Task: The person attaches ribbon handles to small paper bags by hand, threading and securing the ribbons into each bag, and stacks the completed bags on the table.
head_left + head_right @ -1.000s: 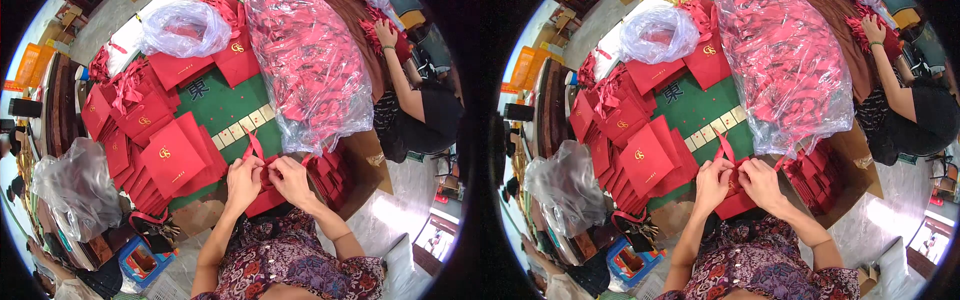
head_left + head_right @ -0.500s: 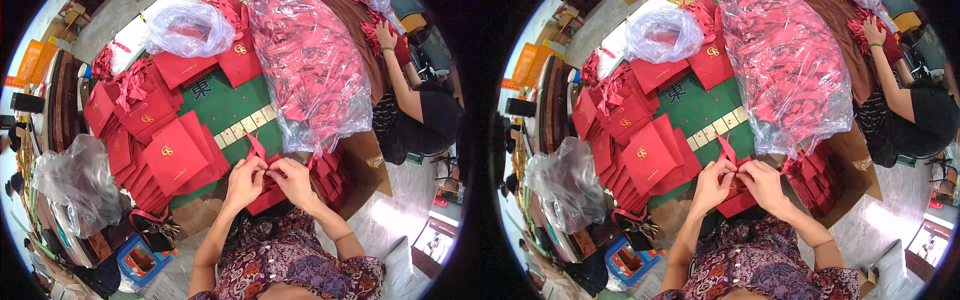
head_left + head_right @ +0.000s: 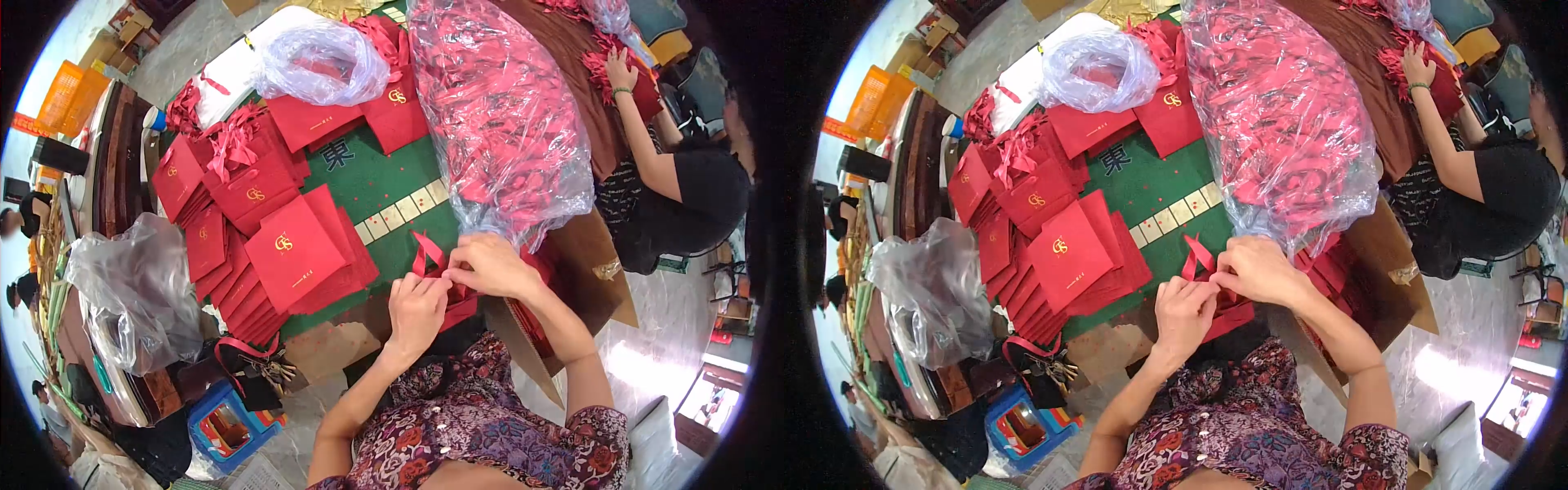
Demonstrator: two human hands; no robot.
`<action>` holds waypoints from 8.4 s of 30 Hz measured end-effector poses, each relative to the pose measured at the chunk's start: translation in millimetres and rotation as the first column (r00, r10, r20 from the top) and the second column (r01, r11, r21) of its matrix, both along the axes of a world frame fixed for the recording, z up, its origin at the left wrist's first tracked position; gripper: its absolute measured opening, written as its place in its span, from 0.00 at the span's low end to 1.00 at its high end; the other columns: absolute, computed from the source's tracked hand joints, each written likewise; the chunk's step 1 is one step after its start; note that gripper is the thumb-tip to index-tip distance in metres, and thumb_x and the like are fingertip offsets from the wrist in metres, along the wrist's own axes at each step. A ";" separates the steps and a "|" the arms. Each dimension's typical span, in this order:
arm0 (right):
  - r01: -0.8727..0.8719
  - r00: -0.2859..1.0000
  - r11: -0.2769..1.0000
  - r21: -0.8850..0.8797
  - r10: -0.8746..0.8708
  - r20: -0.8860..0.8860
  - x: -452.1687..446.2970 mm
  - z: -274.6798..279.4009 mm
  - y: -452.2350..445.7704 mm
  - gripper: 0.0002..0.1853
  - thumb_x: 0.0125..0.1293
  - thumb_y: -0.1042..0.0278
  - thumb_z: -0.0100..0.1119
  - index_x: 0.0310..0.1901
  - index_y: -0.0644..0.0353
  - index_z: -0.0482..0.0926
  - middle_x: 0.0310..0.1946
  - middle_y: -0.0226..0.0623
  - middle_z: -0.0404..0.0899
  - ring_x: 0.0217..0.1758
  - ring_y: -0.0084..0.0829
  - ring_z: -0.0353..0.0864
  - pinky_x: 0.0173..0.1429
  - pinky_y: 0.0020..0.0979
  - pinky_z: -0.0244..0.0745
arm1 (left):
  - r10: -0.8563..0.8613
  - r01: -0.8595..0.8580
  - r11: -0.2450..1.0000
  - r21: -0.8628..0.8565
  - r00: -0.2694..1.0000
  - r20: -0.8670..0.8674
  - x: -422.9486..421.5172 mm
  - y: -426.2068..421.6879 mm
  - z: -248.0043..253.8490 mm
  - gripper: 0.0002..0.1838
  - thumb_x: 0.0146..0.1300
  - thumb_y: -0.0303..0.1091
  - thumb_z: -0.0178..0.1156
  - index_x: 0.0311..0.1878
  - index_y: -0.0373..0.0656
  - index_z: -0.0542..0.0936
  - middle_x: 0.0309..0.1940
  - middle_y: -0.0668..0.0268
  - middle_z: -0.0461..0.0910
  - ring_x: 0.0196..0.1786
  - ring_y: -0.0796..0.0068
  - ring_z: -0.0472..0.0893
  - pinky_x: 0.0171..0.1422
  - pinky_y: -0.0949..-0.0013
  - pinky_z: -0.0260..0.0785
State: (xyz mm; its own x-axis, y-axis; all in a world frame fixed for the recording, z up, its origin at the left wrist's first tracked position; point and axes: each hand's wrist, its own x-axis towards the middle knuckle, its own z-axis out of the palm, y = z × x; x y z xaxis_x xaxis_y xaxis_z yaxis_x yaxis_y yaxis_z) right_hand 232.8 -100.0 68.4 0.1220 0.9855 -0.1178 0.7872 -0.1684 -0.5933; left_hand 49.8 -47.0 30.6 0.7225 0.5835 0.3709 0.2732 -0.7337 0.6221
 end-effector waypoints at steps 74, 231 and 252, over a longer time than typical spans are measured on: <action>0.374 0.909 0.896 0.237 -0.304 -0.285 -81.9 -48.6 12.1 0.07 0.61 0.74 0.69 0.41 0.61 0.86 0.34 0.42 0.83 0.36 0.37 0.84 0.41 0.33 0.78 | 0.161 -0.249 0.953 -0.171 0.898 -0.409 -33.3 45.5 13.2 0.18 0.64 0.30 0.64 0.56 0.42 0.75 0.52 0.56 0.73 0.41 0.49 0.82 0.39 0.53 0.79; 0.167 0.947 0.874 0.457 -0.272 0.173 -13.2 -82.0 124.6 0.27 0.67 0.58 0.64 0.65 0.59 0.72 0.55 0.48 0.73 0.57 0.50 0.74 0.57 0.46 0.74 | 0.432 -0.430 0.901 -0.054 0.899 0.064 12.7 148.7 17.1 0.46 0.61 0.29 0.66 0.76 0.25 0.50 0.76 0.32 0.46 0.76 0.36 0.55 0.80 0.51 0.51; 0.645 0.697 0.563 0.516 -0.710 -0.096 -2.4 -65.8 -78.8 0.11 0.56 0.83 0.55 0.42 0.63 0.72 0.41 0.48 0.70 0.45 0.51 0.72 0.48 0.45 0.70 | 0.570 -0.496 0.815 0.300 0.781 -0.255 -102.3 162.5 23.6 0.29 0.54 0.42 0.75 0.57 0.45 0.78 0.50 0.57 0.73 0.55 0.51 0.72 0.58 0.48 0.64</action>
State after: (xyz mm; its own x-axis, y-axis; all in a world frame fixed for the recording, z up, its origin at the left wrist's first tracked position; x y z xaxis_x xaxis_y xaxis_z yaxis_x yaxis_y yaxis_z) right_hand 230.4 -178.8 2.5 0.7578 0.5181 0.3966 0.6255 -0.4038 -0.6676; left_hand -52.6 115.5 54.2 0.4153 0.8470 0.3318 0.8130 -0.5092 0.2824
